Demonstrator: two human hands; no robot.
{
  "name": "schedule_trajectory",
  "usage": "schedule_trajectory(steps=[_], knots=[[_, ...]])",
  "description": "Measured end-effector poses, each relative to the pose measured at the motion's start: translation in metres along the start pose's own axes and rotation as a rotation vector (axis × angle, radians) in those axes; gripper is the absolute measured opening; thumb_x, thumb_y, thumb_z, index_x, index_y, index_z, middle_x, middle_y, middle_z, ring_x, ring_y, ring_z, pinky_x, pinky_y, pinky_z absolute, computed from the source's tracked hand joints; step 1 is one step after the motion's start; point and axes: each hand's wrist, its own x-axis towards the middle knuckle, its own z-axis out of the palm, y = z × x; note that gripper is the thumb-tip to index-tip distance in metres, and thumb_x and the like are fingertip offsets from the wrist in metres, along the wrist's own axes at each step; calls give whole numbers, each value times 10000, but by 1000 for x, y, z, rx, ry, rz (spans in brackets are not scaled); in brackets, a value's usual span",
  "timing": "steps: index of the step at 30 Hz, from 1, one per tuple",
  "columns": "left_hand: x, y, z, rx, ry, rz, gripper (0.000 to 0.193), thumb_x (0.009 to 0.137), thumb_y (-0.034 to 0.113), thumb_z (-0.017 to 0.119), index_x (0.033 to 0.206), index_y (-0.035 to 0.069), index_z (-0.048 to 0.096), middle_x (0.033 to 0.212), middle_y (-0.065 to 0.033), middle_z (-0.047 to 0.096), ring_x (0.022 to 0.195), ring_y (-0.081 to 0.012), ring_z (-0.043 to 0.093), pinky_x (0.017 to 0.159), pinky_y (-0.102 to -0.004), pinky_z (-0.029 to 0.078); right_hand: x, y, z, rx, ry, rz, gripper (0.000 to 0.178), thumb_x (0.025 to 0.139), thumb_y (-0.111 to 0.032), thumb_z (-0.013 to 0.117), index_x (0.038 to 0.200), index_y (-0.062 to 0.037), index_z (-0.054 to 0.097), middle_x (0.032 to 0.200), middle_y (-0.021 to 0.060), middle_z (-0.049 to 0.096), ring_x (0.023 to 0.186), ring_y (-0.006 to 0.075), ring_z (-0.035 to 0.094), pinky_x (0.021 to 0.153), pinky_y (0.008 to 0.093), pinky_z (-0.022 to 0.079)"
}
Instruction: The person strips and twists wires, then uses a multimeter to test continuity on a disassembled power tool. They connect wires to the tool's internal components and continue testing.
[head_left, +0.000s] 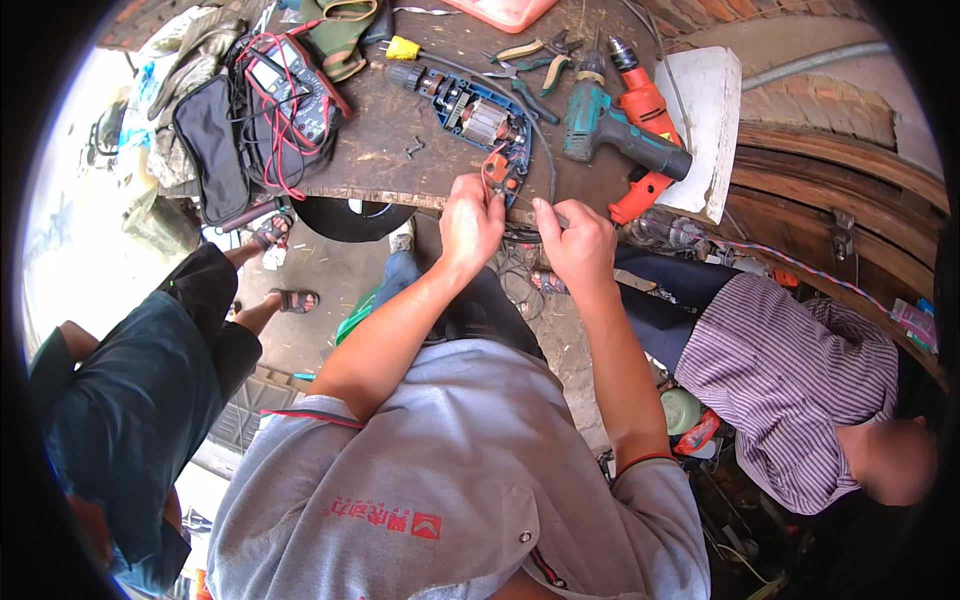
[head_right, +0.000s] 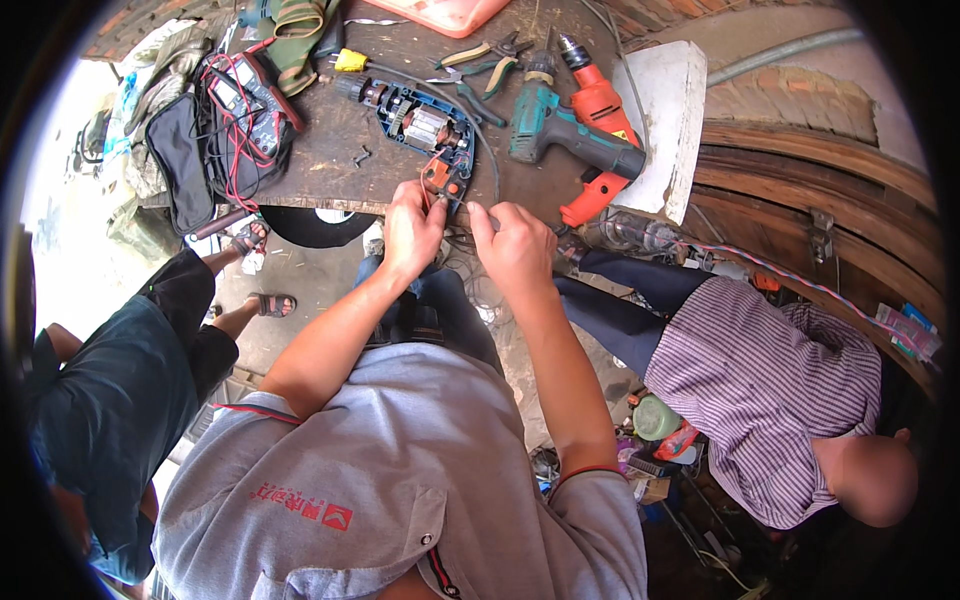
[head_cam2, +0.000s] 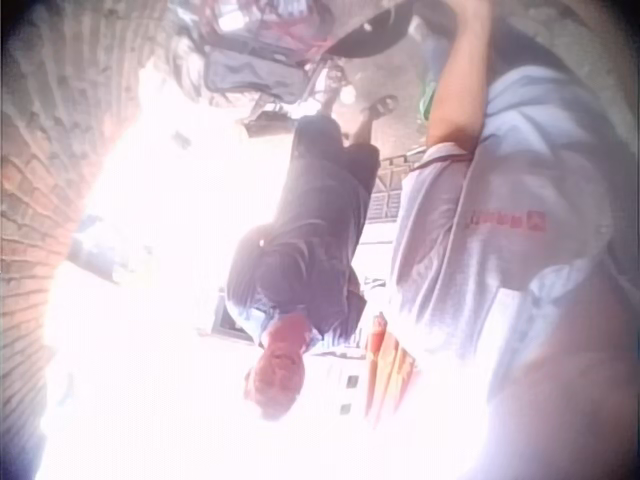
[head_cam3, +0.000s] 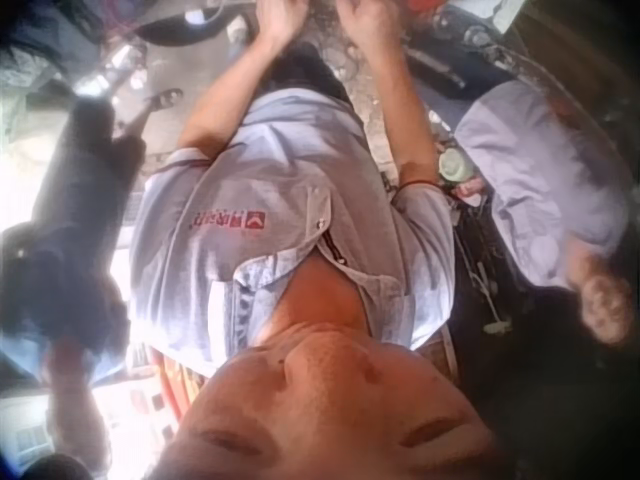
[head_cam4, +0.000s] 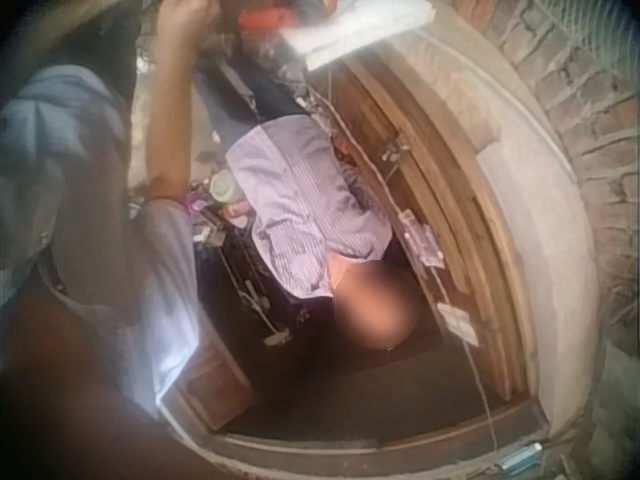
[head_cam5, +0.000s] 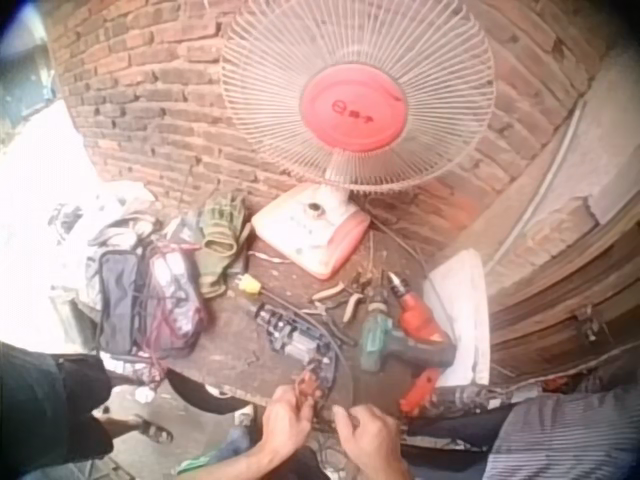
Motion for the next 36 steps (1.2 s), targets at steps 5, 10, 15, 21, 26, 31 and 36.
schedule_trajectory(steps=[5, 10, 15, 21, 26, 31, 36], knots=[[0, -1, 1, -3, 10, 8, 161, 875, 92, 693, 851, -21, 581, 1014, -217, 632, 900, -408, 633, 809, -472, 495, 2, -10, 2, 243, 168, -68, 170, 885, -179, 739, 904, -29, 660, 877, 155, 691, 763, 388, 677, 680, 462, 541], [0, 0, 0, 42, -22, -12, 150, 880, 103, 687, 890, -8, 586, 1047, -208, 628, 932, -417, 632, 826, -484, 495, -9, 1, 15, 169, 215, -110, 158, 869, -140, 759, 889, -16, 663, 831, 155, 676, 697, 364, 666, 633, 446, 528], [1, -5, 3, 37, 16, 54, 161, 866, 84, 699, 842, -20, 579, 1013, -216, 630, 873, -414, 628, 796, -476, 494, -10, 2, 16, 91, 172, -24, 176, 863, -135, 777, 899, -4, 665, 826, 160, 679, 681, 346, 669, 608, 428, 522], [2, -5, 1, 63, -51, 7, 155, 896, 133, 674, 926, 7, 588, 1078, -196, 618, 967, -428, 632, 843, -493, 494, -12, -6, 14, 318, 175, 34, 178, 867, -142, 754, 950, -22, 654, 898, 169, 688, 804, 387, 685, 712, 456, 544], [2, -5, 0, 51, -62, 5, 161, 898, 138, 676, 906, 1, 591, 1057, -207, 619, 950, -428, 631, 833, -496, 491, -15, -5, 14, 308, 162, 32, 162, 858, -92, 739, 961, -10, 645, 909, 178, 681, 816, 391, 684, 720, 455, 544], [3, -4, -2, 64, -73, -8, 164, 899, 141, 678, 900, 2, 592, 1045, -212, 619, 926, -432, 633, 821, -501, 492, -16, -3, 15, 311, 175, 3, 156, 855, -73, 738, 960, -5, 645, 904, 181, 678, 819, 392, 683, 719, 453, 544], [3, -4, -1, 78, -75, -12, 160, 896, 139, 675, 900, 2, 592, 1041, -208, 621, 923, -433, 634, 818, -502, 494, -15, -1, 16, 329, 194, -16, 152, 853, -74, 747, 955, 2, 664, 888, 182, 686, 795, 391, 687, 697, 449, 546]])
